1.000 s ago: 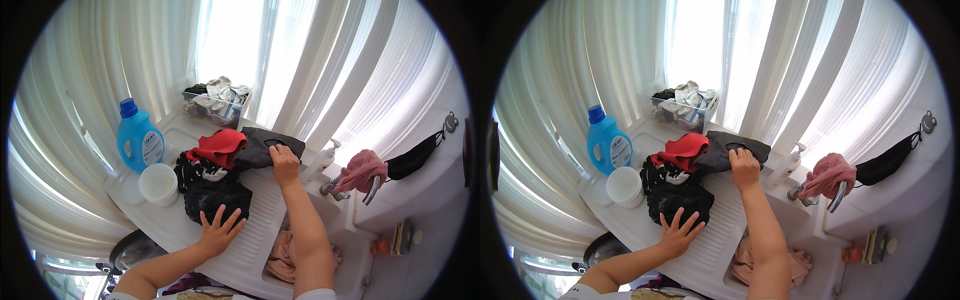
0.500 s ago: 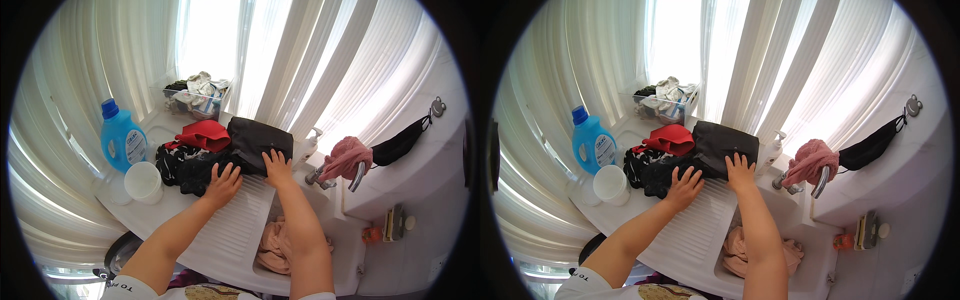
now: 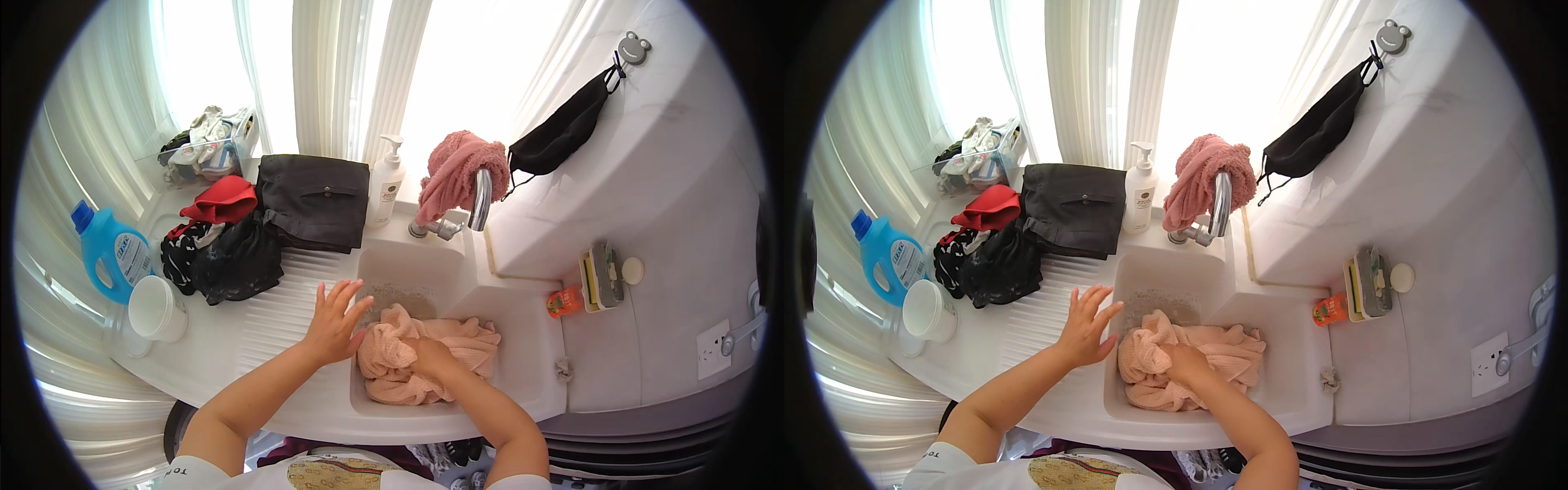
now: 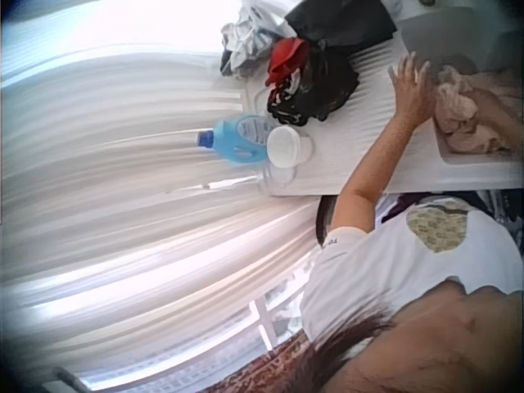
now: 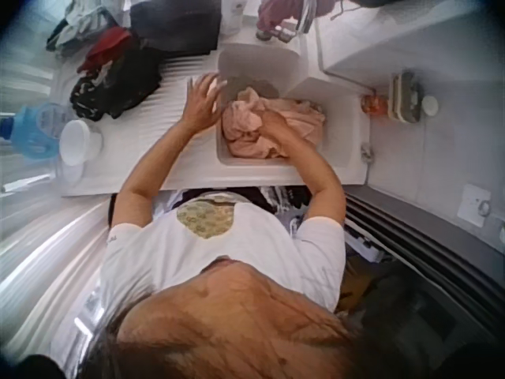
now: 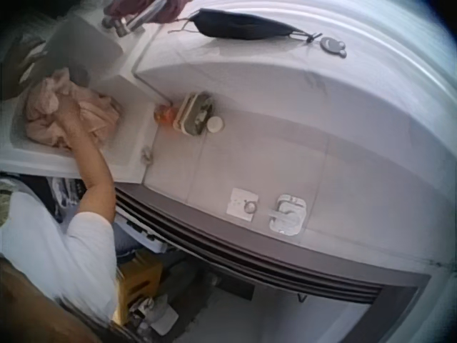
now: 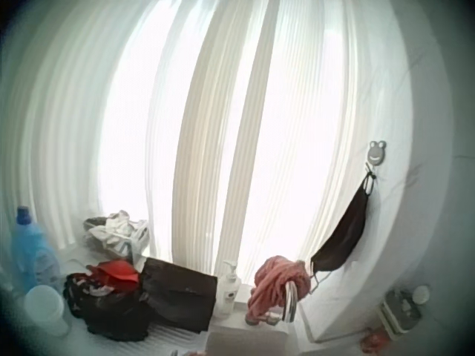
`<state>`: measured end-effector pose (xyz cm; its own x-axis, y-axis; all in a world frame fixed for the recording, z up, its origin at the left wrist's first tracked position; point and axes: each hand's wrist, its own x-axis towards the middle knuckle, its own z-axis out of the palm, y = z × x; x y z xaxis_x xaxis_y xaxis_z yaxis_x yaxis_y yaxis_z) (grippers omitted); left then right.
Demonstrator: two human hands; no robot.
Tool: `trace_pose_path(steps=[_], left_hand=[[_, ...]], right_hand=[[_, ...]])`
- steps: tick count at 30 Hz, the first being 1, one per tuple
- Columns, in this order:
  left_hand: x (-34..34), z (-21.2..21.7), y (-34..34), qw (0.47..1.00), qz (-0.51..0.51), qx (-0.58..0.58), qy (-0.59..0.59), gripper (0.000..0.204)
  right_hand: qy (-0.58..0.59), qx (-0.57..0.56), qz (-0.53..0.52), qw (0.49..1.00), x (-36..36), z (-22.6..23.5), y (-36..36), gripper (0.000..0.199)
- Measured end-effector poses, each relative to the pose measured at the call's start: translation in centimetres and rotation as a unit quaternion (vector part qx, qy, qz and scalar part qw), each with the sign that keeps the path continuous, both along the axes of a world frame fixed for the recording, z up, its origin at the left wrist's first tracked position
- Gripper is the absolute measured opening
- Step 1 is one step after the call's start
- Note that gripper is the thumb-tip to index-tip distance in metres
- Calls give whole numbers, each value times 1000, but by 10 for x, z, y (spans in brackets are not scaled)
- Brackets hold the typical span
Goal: The person washes a black garment and a pink cloth by hand in a sink. The person rubs the black item in the water, sets it aside, and then scrubs and wrings out the pink cloth under the running faucet.
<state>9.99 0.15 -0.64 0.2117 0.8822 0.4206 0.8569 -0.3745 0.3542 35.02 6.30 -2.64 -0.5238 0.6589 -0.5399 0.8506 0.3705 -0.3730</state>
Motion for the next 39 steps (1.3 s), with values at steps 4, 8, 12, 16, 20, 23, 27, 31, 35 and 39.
trace_pose_path(steps=[4,8,12,16,20,23,27,31,35,39], left_hand=[[58,1,6,986,-48,-93,-133,89],[78,-41,47,972,100,18,-213,92],[105,-55,65,975,110,-188,-55,87],[117,-94,64,929,136,-343,20,81],[119,-104,68,957,139,-242,-84,72],[133,-88,98,837,52,-170,-518,54],[141,-35,123,449,183,-246,-840,35],[143,-69,120,301,230,-336,-862,29],[152,-68,89,284,223,-396,-844,26],[163,-123,78,254,310,-304,-864,25]], right_hand=[[258,194,17,946,-13,51,36,65],[313,287,-77,902,-3,31,60,86],[42,182,-2,982,19,-32,49,90],[152,172,-66,971,14,-48,97,67],[512,313,-341,723,-21,47,133,31],[481,431,-259,718,-30,33,187,29],[435,207,-348,804,-12,42,202,32],[479,323,-343,741,-11,17,199,34],[571,139,-457,668,-27,-9,126,30],[483,-353,-551,582,-29,-51,56,27]])
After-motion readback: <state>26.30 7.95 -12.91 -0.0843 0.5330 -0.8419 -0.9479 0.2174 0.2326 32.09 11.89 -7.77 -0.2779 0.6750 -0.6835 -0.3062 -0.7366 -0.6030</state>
